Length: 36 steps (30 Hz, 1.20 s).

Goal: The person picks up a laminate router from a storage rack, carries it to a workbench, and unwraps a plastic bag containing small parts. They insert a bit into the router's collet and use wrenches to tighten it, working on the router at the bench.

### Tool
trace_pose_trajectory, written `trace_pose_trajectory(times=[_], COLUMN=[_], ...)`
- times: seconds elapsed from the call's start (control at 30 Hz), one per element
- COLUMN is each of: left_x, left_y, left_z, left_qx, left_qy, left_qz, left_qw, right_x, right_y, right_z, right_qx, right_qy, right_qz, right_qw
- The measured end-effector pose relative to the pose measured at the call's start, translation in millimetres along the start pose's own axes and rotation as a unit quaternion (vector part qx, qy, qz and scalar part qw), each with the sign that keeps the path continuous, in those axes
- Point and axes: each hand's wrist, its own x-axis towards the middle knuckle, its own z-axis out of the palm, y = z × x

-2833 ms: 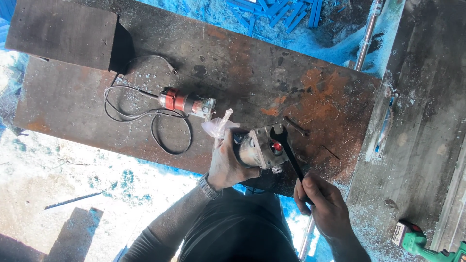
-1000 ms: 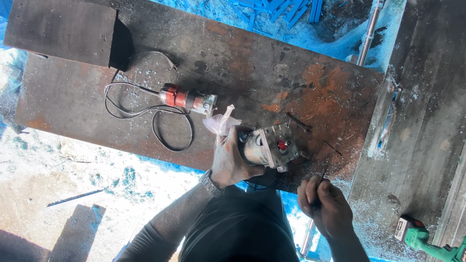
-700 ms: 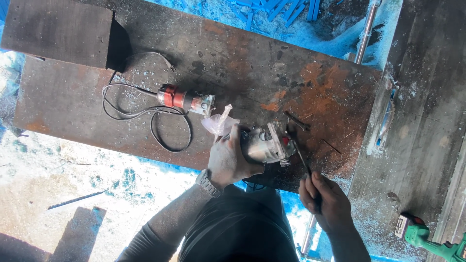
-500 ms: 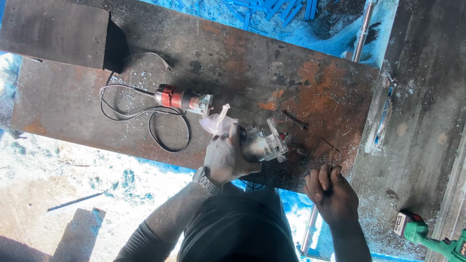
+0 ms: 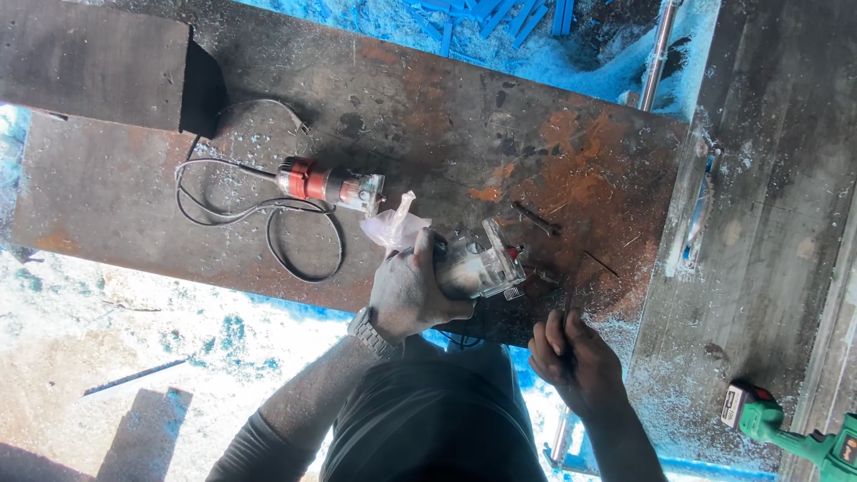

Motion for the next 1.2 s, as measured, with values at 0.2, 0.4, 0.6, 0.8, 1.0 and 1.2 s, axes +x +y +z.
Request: trace_pose_trajectory(times=[0.2, 0.4, 0.6, 0.8, 1.0, 1.2], left_x=[-0.4, 1.1, 4.7, 9.2, 14.2, 23.3], left_y=[-5.7, -5.8, -4.2, -6.7, -4.2, 5.3], left_z=[5.1, 7.6, 7.8, 9.1, 10.3, 10.2], left_qx=[0.001, 0.006, -0.005, -0.008, -0.015, -0.091], left_qy=[0.016, 0.017, 0.011, 0.003, 0.006, -0.052], left_qz=[0.015, 0.033, 0.028, 0.031, 0.034, -0.07], left_qw=[1.0, 0.999, 1.0, 0.999, 0.999, 0.992], right_x=[1.9, 2.4, 2.7, 5.1, -2.4, -6.2], right_y=[-9.0, -12.6, -16.9, -23.2, -8.2, 23.1], right_z=[2.9, 0.8, 3.3, 0.3, -73.8, -176.7], right_qx=[0.021, 0.042, 0.036, -0.007, -0.211, -0.495], right_qy=[-0.017, -0.018, 0.007, -0.024, 0.118, 0.329], right_qz=[-0.003, 0.011, 0.005, -0.02, -0.04, 0.023], right_qw=[1.0, 0.999, 0.999, 0.999, 0.969, 0.804])
